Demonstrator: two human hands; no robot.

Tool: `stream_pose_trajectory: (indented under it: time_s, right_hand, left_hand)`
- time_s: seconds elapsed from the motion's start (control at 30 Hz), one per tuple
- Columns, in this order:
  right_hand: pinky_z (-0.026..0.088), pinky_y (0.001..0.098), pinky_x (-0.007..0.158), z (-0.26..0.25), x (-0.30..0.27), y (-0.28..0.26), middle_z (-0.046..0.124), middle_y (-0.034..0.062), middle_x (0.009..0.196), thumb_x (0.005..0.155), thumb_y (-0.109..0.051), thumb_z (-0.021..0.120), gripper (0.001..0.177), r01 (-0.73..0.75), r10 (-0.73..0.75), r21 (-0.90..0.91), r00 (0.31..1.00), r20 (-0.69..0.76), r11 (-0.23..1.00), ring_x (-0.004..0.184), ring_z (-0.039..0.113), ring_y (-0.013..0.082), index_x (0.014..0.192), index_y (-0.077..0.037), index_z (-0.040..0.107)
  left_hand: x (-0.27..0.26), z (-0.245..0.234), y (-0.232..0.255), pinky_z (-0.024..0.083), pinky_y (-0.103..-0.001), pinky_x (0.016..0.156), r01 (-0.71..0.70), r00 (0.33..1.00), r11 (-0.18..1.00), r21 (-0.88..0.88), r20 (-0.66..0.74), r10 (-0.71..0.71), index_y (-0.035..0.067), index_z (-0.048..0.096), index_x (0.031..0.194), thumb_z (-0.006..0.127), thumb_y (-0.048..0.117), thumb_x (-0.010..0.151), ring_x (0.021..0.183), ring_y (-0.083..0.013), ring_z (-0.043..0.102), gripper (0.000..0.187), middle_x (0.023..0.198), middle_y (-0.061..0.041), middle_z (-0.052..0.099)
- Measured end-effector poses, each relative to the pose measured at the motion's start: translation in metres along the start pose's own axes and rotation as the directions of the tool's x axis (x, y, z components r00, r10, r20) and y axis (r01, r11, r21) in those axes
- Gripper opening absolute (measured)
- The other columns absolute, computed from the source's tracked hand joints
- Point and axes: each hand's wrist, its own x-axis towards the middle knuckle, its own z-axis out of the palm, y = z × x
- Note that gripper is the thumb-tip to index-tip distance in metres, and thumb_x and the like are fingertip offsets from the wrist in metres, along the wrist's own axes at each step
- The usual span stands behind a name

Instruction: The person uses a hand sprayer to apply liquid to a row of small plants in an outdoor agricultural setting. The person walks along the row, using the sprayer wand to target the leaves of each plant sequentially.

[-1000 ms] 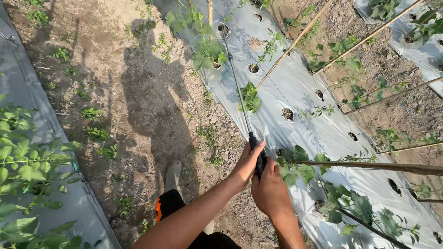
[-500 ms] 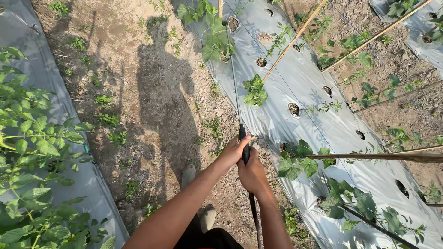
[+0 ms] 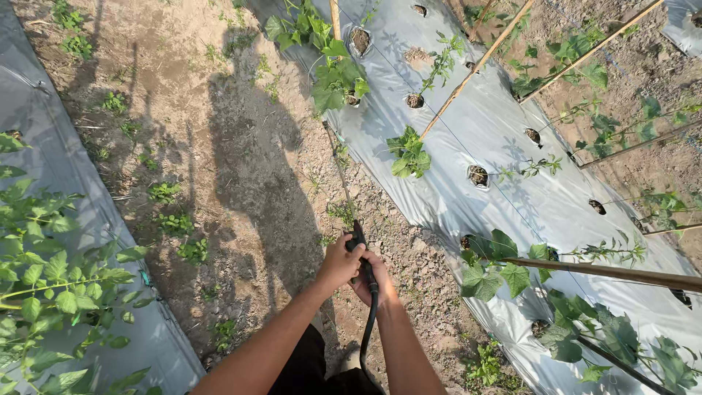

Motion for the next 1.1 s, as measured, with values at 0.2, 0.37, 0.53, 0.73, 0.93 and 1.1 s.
stream_pose_trajectory:
  time_s: [0.2,0.37,0.53,0.73,0.93,1.1]
  right_hand:
    - [0.05,0.0223,0.053,-0.001,-0.006,-0.004,0.061,0.0093,0.094,0.101,-0.017,0.055,0.03,-0.233,0.141,0.417,0.961,0.24,0.879,0.067,0.056,0.0118,0.123,0.002,0.053]
    - [0.05,0.0226,0.055,-0.031,-0.033,-0.007,0.06,0.0088,0.097,0.1,-0.019,0.055,0.031,-0.312,0.158,0.516,0.934,0.32,0.798,0.069,0.055,0.0112,0.121,0.005,0.052]
    - [0.051,0.0215,0.054,-0.08,-0.059,-0.02,0.061,0.008,0.095,0.099,-0.018,0.056,0.029,-0.234,0.138,0.491,0.965,0.223,0.839,0.069,0.056,0.0097,0.118,0.004,0.052]
    - [0.053,0.0198,0.062,-0.094,-0.062,-0.056,0.062,0.007,0.096,0.103,-0.011,0.057,0.03,-0.046,-0.026,0.302,0.973,0.23,0.952,0.071,0.058,0.0077,0.125,0.008,0.048]
    - [0.055,0.0226,0.061,-0.083,-0.122,-0.066,0.067,0.0105,0.098,0.097,-0.016,0.057,0.038,-0.1,-0.008,0.292,0.938,0.346,0.951,0.072,0.062,0.0113,0.128,0.007,0.053]
    - [0.066,0.0376,0.077,-0.111,-0.159,-0.067,0.068,0.0135,0.094,0.097,-0.017,0.055,0.025,-0.084,0.051,-0.421,0.995,-0.089,0.903,0.082,0.068,0.0222,0.112,0.004,0.057]
  left_hand:
    - [0.019,-0.007,0.025,0.052,-0.041,0.066,-0.336,0.869,0.852,0.401,-0.217,0.444,0.002,0.056,0.117,0.069,0.036,0.093,0.074,-0.0201,0.057,0.044,0.092,-0.009,0.053]
    - [0.009,0.022,0.023,0.05,-0.04,0.066,-0.298,0.88,0.824,0.483,-0.196,0.433,0.002,0.061,0.115,0.07,0.037,0.095,0.073,-0.02,0.056,0.042,0.091,-0.009,0.057]
    - [-0.049,0.076,0.03,0.054,-0.036,0.065,-0.209,0.953,0.91,0.357,-0.134,0.272,0.001,0.046,0.143,0.068,0.031,0.093,0.073,-0.0193,0.061,0.062,0.094,-0.011,0.056]
    - [-0.102,0.119,0.023,0.06,-0.028,0.08,-0.203,0.979,0.974,0.101,0.057,0.198,0.009,0.011,0.163,0.058,0.024,0.098,0.087,-0.0145,0.068,0.082,0.108,-0.014,0.064]
    - [-0.103,0.134,-0.024,0.062,-0.033,0.083,-0.301,0.954,0.953,-0.038,-0.008,0.3,0.003,0.025,0.157,0.063,0.03,0.095,0.099,-0.0182,0.069,0.078,0.124,-0.019,0.06]
    - [-0.092,0.139,-0.064,0.048,-0.043,0.097,-0.475,0.822,0.736,0.482,-0.056,0.567,-0.006,0.036,0.158,0.066,0.043,0.11,0.123,-0.0349,0.059,0.074,0.147,-0.03,0.053]
